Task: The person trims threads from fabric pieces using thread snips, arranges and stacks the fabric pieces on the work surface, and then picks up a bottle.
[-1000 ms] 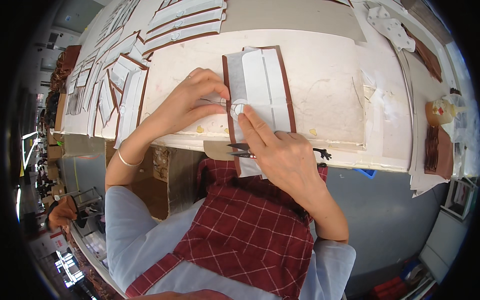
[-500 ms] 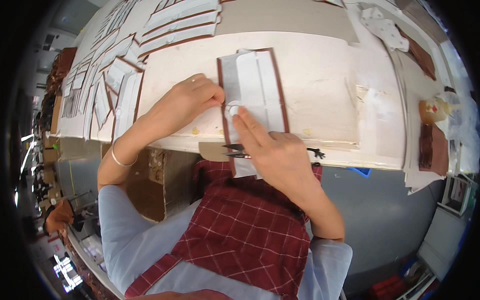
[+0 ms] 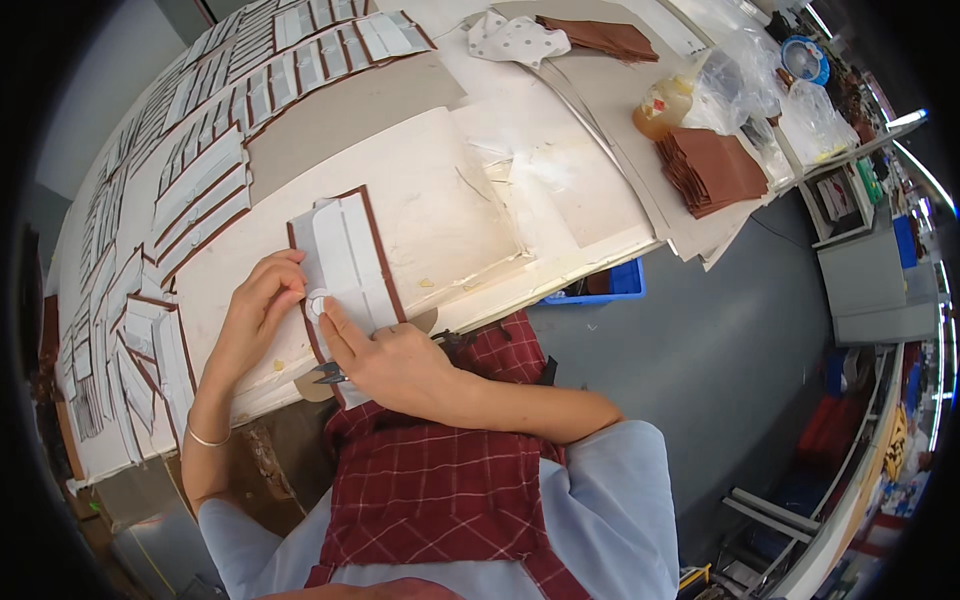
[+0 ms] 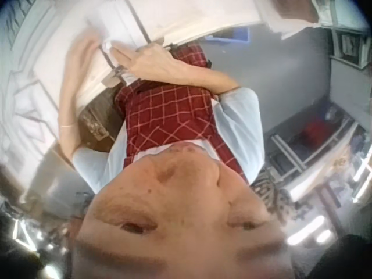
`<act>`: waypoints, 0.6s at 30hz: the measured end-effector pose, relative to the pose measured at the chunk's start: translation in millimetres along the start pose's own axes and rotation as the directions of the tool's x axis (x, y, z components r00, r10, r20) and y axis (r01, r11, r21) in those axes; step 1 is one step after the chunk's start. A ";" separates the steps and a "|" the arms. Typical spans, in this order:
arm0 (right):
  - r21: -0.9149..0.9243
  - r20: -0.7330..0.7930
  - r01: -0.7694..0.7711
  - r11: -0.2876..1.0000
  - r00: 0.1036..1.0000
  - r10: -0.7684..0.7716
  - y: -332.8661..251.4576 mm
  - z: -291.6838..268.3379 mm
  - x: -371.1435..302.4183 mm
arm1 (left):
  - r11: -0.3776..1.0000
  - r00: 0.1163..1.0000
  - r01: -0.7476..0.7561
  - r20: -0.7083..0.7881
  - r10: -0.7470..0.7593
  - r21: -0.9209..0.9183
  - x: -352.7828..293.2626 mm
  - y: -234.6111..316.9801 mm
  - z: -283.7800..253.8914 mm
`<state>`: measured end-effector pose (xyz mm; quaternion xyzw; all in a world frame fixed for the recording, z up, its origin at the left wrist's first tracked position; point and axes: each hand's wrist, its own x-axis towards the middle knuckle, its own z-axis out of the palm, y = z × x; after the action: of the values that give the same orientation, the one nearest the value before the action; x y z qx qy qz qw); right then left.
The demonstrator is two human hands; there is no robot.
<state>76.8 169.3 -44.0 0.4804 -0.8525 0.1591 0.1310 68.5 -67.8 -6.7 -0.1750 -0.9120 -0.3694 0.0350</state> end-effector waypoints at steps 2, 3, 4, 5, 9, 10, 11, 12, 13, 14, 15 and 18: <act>0.096 0.012 0.000 0.995 1.000 -0.001 11.1 -8.2 3.5 | 1.000 1.000 0.009 -0.002 -0.009 0.022 5.4 -1.7 -0.5; 0.190 0.027 -0.014 0.982 1.000 0.009 17.9 -12.2 6.1 | 0.999 1.000 -0.006 0.003 0.006 -0.043 5.4 -4.8 -0.7; 0.263 0.028 -0.046 0.964 0.999 0.040 24.0 -20.0 10.4 | 0.994 1.000 -0.011 -0.002 0.011 -0.108 2.0 -9.0 -1.2; 0.338 0.039 -0.062 0.939 0.998 0.052 31.8 -27.8 15.2 | 0.995 0.999 0.027 -0.028 -0.030 -0.101 -0.9 -13.0 -1.6; 0.371 0.195 -0.176 0.912 0.975 0.109 63.2 -62.2 49.0 | 0.995 1.000 0.001 0.003 -0.001 -0.104 2.6 -14.6 -0.2; 0.328 0.194 -0.130 0.936 0.979 0.068 68.0 -63.2 56.7 | 0.992 0.999 -0.014 0.040 0.019 -0.124 2.2 -15.6 -1.2; 0.285 0.193 -0.083 0.955 0.981 0.028 71.1 -62.5 64.2 | 0.993 1.000 0.009 0.023 -0.006 -0.119 0.2 -15.6 -2.2; 0.296 0.201 -0.060 0.953 0.980 -0.001 73.1 -62.3 72.3 | 0.993 0.999 0.009 0.037 -0.004 -0.119 -0.5 -15.1 -1.9; 0.256 0.294 -0.044 0.966 0.955 -0.035 74.1 -61.8 80.0 | 0.993 0.999 0.008 0.053 -0.002 -0.120 -1.9 -14.7 -1.5; 0.216 0.384 -0.025 0.976 0.921 -0.062 73.7 -59.2 87.2 | 0.990 0.998 0.032 0.053 -0.024 -0.140 -4.4 -14.5 -0.9; 0.219 0.389 -0.015 0.976 0.918 -0.074 73.9 -57.3 92.5 | 0.989 0.998 0.040 0.044 -0.034 -0.142 -3.9 -14.7 -0.6; 0.216 0.478 0.031 0.976 0.868 -0.134 74.5 -51.9 105.5 | 0.991 0.999 0.019 0.048 -0.013 -0.129 -3.5 -15.4 -0.1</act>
<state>-36.8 144.2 32.3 0.5518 -0.8159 0.1121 -0.1316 66.5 -79.2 -17.6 -0.1783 -0.8881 -0.4237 -0.0008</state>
